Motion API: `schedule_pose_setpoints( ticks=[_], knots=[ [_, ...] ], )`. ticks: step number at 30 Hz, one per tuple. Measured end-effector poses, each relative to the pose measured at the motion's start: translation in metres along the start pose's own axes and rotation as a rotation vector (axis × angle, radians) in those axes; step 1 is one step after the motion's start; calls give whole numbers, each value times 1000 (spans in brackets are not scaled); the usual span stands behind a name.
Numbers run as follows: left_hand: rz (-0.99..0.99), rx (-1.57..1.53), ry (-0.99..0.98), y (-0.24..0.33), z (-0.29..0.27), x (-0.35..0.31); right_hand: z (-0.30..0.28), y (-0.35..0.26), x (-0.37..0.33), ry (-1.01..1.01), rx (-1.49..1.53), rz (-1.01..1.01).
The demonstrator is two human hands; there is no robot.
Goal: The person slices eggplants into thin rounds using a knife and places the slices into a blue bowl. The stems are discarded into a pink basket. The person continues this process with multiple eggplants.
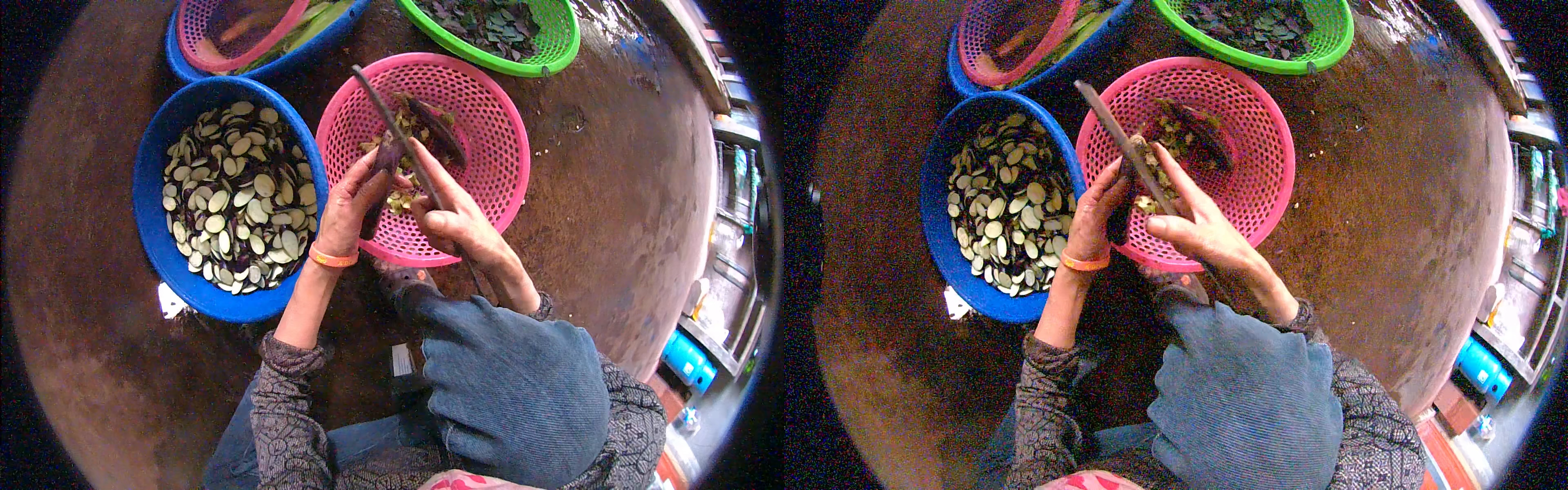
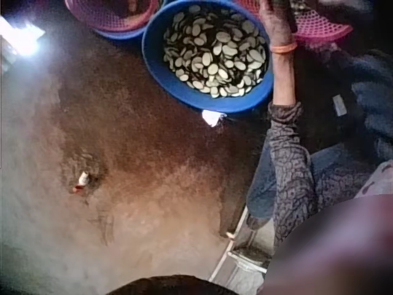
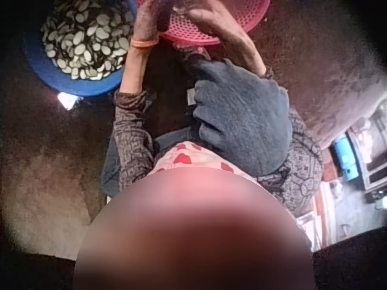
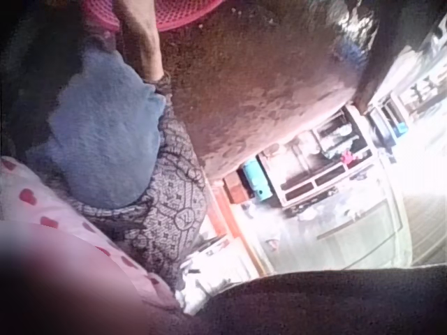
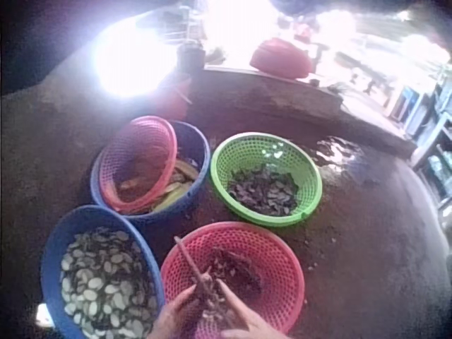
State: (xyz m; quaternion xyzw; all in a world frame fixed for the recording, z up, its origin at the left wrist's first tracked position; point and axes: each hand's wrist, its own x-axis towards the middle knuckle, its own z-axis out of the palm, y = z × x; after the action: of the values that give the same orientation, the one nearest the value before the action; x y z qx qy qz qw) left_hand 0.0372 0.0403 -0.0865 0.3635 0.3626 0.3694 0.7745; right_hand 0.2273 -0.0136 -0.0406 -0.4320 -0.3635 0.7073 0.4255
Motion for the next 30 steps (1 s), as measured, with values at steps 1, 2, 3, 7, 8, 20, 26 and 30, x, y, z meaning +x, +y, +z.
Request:
schedule_pose_setpoints(
  ticks=[1, 2, 3, 7, 8, 20, 26, 30],
  knots=[
    [28, 110, 9, 1, -1, -2, 3, 2, 1, -10, -1, 7],
    [57, 217, 22, 2, -2, -3, 5, 4, 1, -15, 1, 14],
    [82, 324, 32, 4, -4, -5, 8, 5, 1, -22, 3, 27],
    [340, 846, 3, 11, -13, -12, 14, 11, 2, -20, 39, 20],
    [373, 833, -33, 14, -15, -14, 15, 12, 2, -15, 54, -2],
    [361, 1259, -26, 56, -23, -55, 10, 1, -6, -133, 69, 198],
    [192, 909, -3, 50, -21, -52, 18, 10, -7, -131, 84, 190],
    [152, 877, -59, 51, -23, -51, 23, 12, 0, -94, 101, 80]
  ],
)
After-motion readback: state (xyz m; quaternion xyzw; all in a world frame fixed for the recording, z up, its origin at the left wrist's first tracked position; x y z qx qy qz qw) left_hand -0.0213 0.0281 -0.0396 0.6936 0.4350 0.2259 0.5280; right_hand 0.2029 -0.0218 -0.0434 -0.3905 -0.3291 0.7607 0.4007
